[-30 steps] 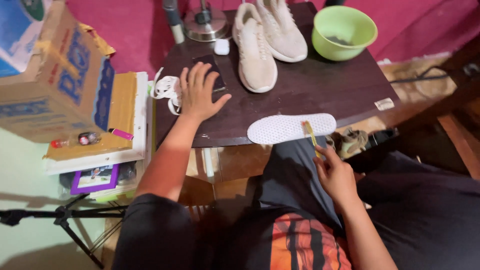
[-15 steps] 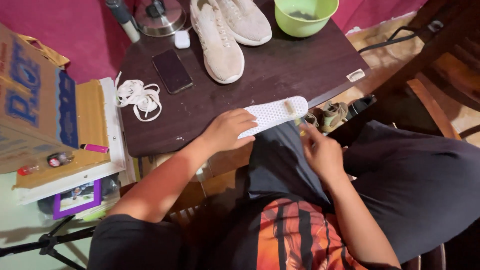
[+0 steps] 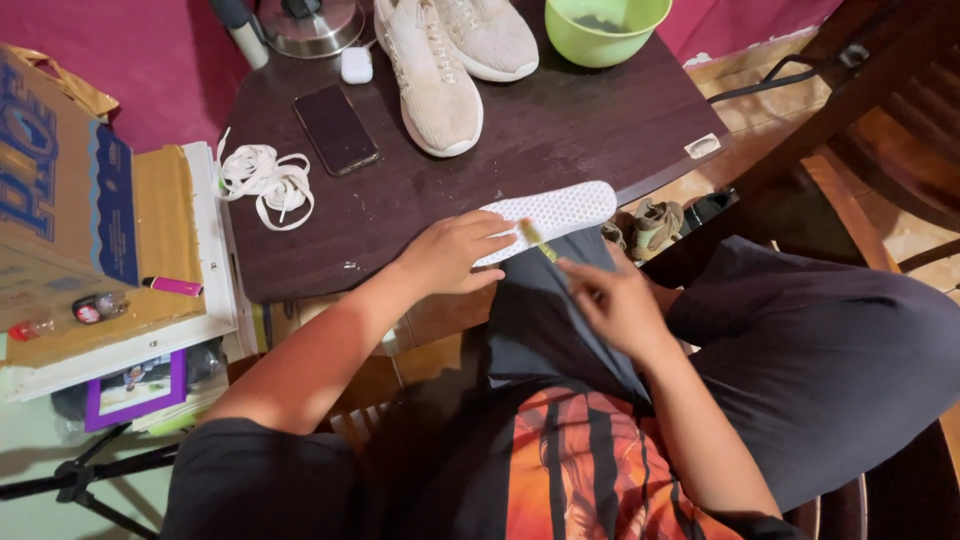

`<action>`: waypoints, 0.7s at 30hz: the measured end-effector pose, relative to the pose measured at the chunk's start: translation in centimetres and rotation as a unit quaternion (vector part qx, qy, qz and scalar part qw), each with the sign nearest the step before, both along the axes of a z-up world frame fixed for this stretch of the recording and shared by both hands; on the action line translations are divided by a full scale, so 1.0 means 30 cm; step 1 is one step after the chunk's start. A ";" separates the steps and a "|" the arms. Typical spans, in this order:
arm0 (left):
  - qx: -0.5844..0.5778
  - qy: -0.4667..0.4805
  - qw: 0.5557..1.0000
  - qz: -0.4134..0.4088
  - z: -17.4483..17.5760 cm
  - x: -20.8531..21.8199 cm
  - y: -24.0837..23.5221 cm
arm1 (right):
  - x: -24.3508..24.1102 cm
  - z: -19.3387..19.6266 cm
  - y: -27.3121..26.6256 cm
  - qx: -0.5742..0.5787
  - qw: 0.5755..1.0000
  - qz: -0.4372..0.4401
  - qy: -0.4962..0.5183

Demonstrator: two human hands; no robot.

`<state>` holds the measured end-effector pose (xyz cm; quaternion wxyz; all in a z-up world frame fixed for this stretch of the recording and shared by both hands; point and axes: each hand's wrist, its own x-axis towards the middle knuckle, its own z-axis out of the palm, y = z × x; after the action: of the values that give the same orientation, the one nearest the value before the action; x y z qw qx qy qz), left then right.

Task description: The person scrubs a white shoe insole with a brush on a table, repeatedly dipping the brush into a green bowl of water. The person holds the insole steady with one hand while scrubbing with the other.

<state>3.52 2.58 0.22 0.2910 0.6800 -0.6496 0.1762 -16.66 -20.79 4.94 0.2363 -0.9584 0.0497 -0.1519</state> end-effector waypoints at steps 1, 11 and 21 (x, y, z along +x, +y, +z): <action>0.012 0.000 1.000 -0.009 0.003 -0.005 0.002 | -0.005 -0.020 -0.023 0.010 1.000 0.008 0.008; 0.028 -0.059 0.998 0.007 -0.023 -0.004 -0.007 | 0.021 -0.075 -0.114 0.023 0.998 -0.045 -0.037; 0.019 -0.073 0.997 0.024 -0.057 0.010 -0.006 | 0.010 -0.114 -0.141 0.003 0.998 -0.066 -0.014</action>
<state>3.81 2.41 -1.49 0.2253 0.6862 -0.6556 0.2203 -16.35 -25.02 1.51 0.2292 -0.9502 0.1096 -0.1803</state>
